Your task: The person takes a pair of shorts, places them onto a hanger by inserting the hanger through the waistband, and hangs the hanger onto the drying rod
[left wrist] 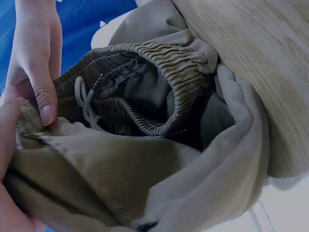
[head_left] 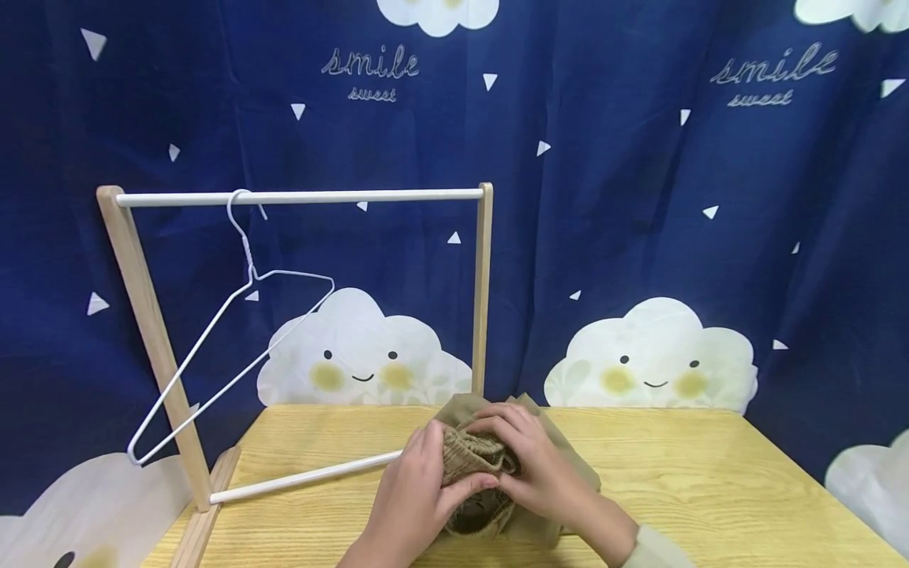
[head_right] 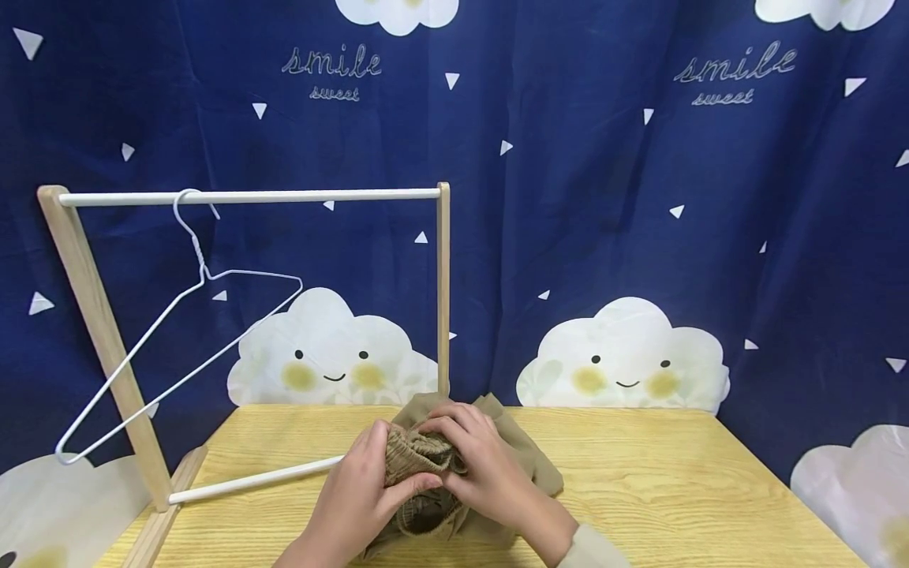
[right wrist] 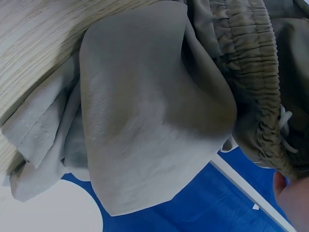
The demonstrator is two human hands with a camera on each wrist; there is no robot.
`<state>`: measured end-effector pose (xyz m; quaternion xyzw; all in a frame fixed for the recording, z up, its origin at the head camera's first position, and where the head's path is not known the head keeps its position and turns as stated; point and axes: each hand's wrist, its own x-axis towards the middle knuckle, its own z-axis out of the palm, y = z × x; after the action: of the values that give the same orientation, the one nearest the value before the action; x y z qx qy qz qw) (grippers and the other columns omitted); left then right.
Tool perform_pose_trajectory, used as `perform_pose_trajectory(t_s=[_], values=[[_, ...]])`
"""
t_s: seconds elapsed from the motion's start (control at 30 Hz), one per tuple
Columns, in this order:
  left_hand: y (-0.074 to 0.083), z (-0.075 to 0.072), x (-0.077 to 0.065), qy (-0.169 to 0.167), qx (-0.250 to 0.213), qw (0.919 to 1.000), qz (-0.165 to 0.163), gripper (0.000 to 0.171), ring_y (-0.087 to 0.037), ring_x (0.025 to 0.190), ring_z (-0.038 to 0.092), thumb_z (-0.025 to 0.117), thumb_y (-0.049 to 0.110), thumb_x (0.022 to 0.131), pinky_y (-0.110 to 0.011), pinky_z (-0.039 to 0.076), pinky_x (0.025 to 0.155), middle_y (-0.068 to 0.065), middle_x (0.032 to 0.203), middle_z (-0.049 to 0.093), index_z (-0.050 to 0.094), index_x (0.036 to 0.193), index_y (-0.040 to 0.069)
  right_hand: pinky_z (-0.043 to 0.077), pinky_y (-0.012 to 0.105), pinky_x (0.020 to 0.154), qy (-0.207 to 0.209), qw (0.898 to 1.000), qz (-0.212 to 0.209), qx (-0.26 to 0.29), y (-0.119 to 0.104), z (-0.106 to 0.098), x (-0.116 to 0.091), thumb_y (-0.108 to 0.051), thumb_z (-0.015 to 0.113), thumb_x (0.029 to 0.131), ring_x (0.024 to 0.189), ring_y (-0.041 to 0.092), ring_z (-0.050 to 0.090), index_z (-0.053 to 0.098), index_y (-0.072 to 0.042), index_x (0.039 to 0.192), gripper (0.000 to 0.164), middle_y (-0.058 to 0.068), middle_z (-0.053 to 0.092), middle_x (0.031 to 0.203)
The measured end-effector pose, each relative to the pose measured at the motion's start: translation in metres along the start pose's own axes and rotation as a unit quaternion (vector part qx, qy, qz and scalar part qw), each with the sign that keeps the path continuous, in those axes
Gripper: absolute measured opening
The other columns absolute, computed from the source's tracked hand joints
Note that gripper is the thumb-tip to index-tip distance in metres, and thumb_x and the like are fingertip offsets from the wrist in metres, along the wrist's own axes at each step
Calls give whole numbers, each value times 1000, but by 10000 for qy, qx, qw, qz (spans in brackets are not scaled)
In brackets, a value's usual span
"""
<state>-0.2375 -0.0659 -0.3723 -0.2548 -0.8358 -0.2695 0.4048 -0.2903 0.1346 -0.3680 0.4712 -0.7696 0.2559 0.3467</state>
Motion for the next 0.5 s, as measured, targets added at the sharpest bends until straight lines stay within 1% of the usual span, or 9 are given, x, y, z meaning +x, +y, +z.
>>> perform_pose_trajectory(t_s=[0.03, 0.1, 0.13, 0.17, 0.23, 0.33, 0.43, 0.5], values=[[-1, 0, 0, 126, -15, 9999, 113, 57, -6, 76, 55, 79, 54, 81, -22, 51, 62, 6, 89, 56, 55, 105, 8, 42, 44, 100, -24, 10000, -1, 32, -1, 0, 0, -17, 84, 76, 121, 22, 56, 63, -16, 123, 51, 1, 64, 125], [-2, 1, 2, 341, -81, 9989, 317, 60, -9, 91, 61, 86, 48, 76, -25, 56, 75, 3, 101, 63, 59, 110, 7, 44, 44, 98, -46, 10000, 8, 52, -4, 1, 1, -13, 83, 76, 119, 20, 57, 62, -15, 125, 54, -2, 64, 124], [-2, 1, 3, 451, -157, 9980, 414, 59, -10, 97, 63, 88, 44, 75, -26, 56, 80, 2, 106, 65, 60, 112, 6, 44, 44, 98, -75, 10000, 45, 42, -5, 1, 2, -11, 82, 76, 119, 19, 57, 61, -15, 126, 54, -3, 65, 124], [-2, 0, 3, 543, -259, 9970, 481, 55, -10, 99, 64, 88, 40, 77, -26, 56, 82, 2, 107, 67, 62, 111, 6, 45, 45, 97, -81, 10000, 45, 29, -6, 2, 2, -8, 81, 76, 118, 19, 58, 60, -13, 127, 55, -4, 65, 123], [-2, 0, 4, 711, -394, 9948, 606, 43, -10, 96, 66, 85, 35, 82, -23, 56, 80, 3, 104, 69, 63, 107, 7, 46, 44, 95, -107, 9999, 101, -32, -8, 4, 2, -9, 81, 77, 116, 17, 58, 59, -13, 127, 54, -5, 64, 123], [-1, -2, 6, 909, -571, 9915, 738, 28, -9, 86, 68, 75, 32, 93, -20, 56, 75, 3, 94, 70, 63, 99, 8, 47, 41, 93, -138, 9997, 165, -135, -9, 6, 2, -8, 81, 78, 112, 13, 58, 60, -13, 124, 51, -7, 64, 119], [0, -4, 6, 1036, -650, 9897, 742, 26, -8, 76, 67, 66, 33, 99, -18, 54, 68, 2, 85, 67, 61, 95, 8, 47, 39, 87, -58, 9994, 133, -298, -9, 7, 1, -2, 80, 75, 105, 12, 58, 61, -14, 119, 50, -7, 65, 114], [-1, -5, 7, 1077, -623, 9899, 687, 28, -8, 71, 64, 63, 34, 101, -17, 53, 64, 2, 80, 64, 60, 94, 8, 45, 37, 84, -16, 9992, 131, -368, -7, 8, 0, 4, 76, 70, 102, 13, 57, 62, -15, 117, 52, -8, 65, 111]])
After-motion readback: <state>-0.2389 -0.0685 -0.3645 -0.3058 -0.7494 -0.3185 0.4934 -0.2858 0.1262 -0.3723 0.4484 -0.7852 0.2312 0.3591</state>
